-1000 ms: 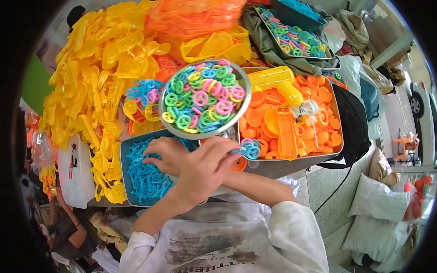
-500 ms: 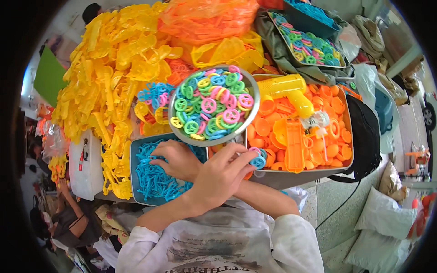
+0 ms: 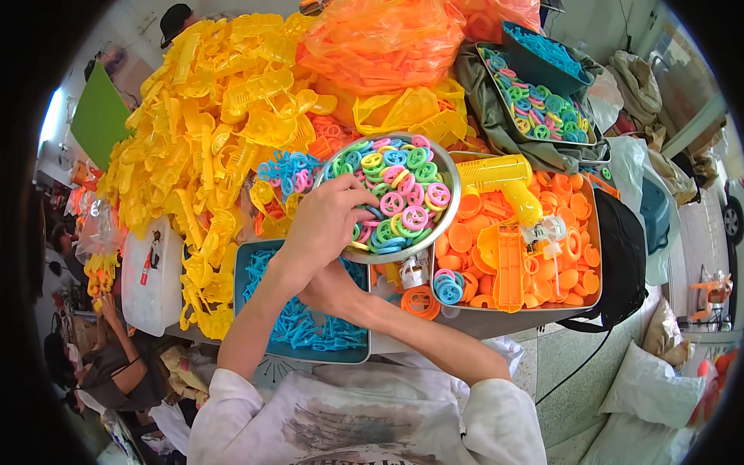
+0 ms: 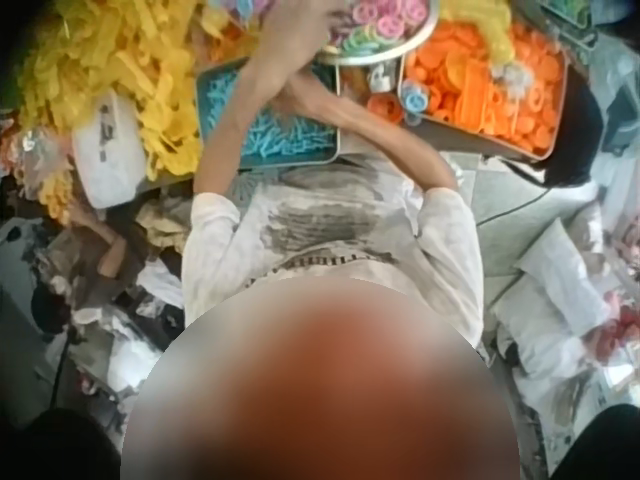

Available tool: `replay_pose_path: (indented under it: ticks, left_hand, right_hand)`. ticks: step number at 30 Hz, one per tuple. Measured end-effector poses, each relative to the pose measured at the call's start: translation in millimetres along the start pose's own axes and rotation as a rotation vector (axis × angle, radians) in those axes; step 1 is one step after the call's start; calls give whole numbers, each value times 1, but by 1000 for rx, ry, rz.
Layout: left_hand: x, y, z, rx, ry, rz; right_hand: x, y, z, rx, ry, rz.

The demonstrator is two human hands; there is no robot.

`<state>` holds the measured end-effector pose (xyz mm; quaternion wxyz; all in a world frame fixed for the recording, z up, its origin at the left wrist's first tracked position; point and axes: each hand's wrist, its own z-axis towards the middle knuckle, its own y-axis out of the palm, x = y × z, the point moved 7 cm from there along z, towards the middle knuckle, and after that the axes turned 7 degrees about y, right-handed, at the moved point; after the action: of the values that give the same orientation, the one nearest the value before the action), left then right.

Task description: The recorder is assembling small colorful plastic rings and sorting them into containers at a workbench.

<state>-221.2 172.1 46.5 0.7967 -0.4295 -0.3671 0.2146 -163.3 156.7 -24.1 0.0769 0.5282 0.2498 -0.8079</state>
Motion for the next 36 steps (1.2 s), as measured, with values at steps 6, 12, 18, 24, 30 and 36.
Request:
replay_pose_path:
  ticks: [6, 12, 18, 24, 30, 36]
  left_hand:
    - [-24, -31, -21, 274, -230, -345]
    - [-36, -73, -110, 538, -471, -866]
    - [-60, -67, -189, 697, -627, -809]
    - [-61, -55, -195, 723, -677, -928]
    - [-58, -49, -196, 744, -609, -844]
    - [-53, -36, -195, 787, -602, -782]
  right_hand:
    - [3, 2, 0, -7, 63, 56]
    - [-2, -11, 2, 56, 91, 42]
    - [-4, -8, 4, 5, 245, 81]
    - [-1, -8, 5, -15, 285, 126]
    - [1, -11, 1, 9, 280, 45]
    - [-1, -7, 0, -43, 291, -39]
